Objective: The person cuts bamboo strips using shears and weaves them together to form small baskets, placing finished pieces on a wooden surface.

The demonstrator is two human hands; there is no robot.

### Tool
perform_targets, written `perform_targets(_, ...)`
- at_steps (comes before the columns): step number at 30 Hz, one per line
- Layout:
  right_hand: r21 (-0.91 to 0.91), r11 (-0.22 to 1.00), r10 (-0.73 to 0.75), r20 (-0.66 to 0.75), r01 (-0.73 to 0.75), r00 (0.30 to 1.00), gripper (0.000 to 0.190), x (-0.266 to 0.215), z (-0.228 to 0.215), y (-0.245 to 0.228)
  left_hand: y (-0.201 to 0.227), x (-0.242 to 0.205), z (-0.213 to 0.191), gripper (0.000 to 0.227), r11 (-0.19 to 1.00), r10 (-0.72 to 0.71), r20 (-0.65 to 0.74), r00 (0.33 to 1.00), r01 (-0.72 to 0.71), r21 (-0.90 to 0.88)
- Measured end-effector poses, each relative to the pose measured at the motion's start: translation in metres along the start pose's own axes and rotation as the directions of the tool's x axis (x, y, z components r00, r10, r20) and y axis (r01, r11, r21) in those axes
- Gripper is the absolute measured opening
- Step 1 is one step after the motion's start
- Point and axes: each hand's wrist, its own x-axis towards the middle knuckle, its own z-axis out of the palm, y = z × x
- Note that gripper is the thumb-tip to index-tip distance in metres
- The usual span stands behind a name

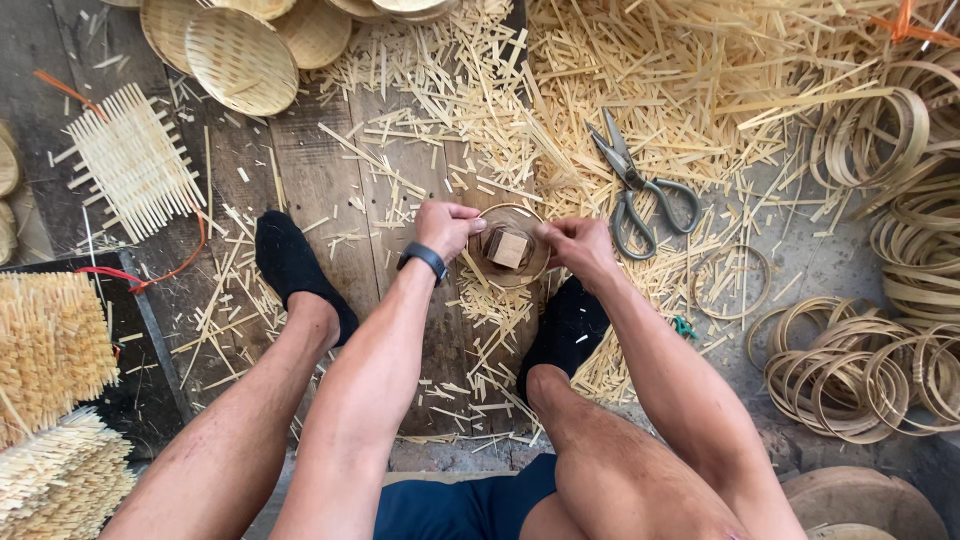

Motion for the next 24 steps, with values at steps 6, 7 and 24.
perform_targets(6,0.355,0.928,0.054,0.175,-0.115,0.983,0.028,-0.016,-0.001,0.036,-0.060,-0.037,0.000,0.034,0.673,-0.074,0.274,0.959,0.251,-0.696)
perform_targets(7,0.323,0.941,0.056,0.159,-0.105,0.986,0.027,-0.014,0.001,0.039,-0.071,-0.042,0.004,0.034,0.613,-0.073,0.330,0.941,0.303,-0.729)
perform_targets(24,0.034,0.997,-0.072,-0.054,0.074,0.996,0.025,-0.020,0.012,0.023,-0.074,-0.060,0.044,0.027,0.772,-0.118,0.018,0.993,0.103,-0.628)
